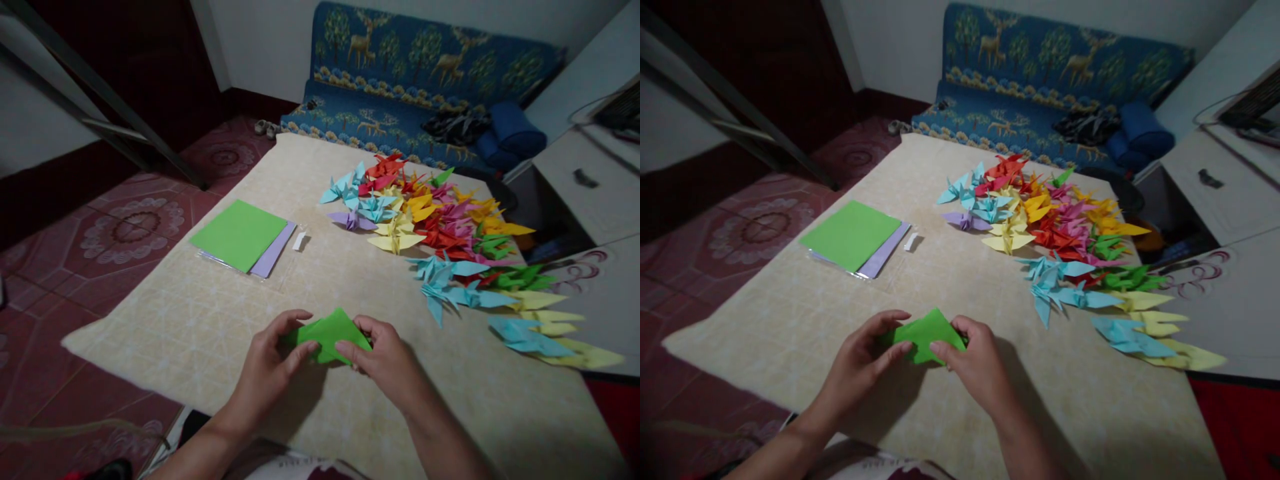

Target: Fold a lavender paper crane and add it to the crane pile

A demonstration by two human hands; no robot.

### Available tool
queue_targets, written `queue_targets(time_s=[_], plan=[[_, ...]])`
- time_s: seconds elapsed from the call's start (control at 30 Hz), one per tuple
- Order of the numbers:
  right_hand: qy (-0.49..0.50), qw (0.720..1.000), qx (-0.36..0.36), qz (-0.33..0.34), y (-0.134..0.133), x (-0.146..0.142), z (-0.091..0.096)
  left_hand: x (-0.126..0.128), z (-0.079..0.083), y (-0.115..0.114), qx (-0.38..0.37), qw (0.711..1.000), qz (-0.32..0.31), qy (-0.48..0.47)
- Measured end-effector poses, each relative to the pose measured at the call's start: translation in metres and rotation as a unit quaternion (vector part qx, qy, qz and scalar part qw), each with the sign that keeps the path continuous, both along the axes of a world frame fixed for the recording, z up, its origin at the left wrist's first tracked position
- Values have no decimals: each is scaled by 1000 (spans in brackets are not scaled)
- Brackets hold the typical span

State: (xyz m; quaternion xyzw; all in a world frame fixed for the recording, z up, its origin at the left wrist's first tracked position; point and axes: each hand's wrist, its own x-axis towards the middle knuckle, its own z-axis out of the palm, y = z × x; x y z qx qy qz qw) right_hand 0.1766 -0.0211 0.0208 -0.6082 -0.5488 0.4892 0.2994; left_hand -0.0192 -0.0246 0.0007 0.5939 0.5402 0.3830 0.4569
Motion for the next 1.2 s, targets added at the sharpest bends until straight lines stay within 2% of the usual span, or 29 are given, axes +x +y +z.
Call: queue_targets(time_s=[0.07,0.13,0.23,0.33,0.4,0.5,0.57,0.63,0.73,0.8,0.87,0.93,1.07,1.2], plan=[[91,993,-68,-8,-7,-8,3,0,6,11,-37,996,6,-77],[146,985,-92,-5,-14,-11,2,-5,15,30,-44,995,-36,-80],[146,986,-73,18,-19,-2,0,-16,34,66,-37,976,-215,6],[53,998,20,-16,-18,14,0,-20,52,101,-32,921,-377,88],[6,996,87,-29,-16,21,2,-9,59,116,-24,890,-438,122],[-28,988,145,-36,-16,23,1,24,62,125,29,843,-509,171],[-34,988,137,-56,-16,22,-3,49,60,125,77,806,-545,217],[-31,992,95,-83,-16,21,-9,70,55,123,115,764,-584,248],[-5,993,29,-111,-15,22,-17,84,49,119,208,747,-573,265],[11,992,22,-124,-15,24,-20,82,45,116,299,741,-547,250],[2,991,45,-128,-16,26,-20,72,41,110,370,745,-490,261],[-47,987,88,-125,-17,27,-20,59,35,101,404,762,-402,306],[-160,965,176,-110,-10,27,-14,33,12,69,402,785,-313,353],[-206,963,156,-78,15,19,-11,20,-5,29,327,839,-261,348]])
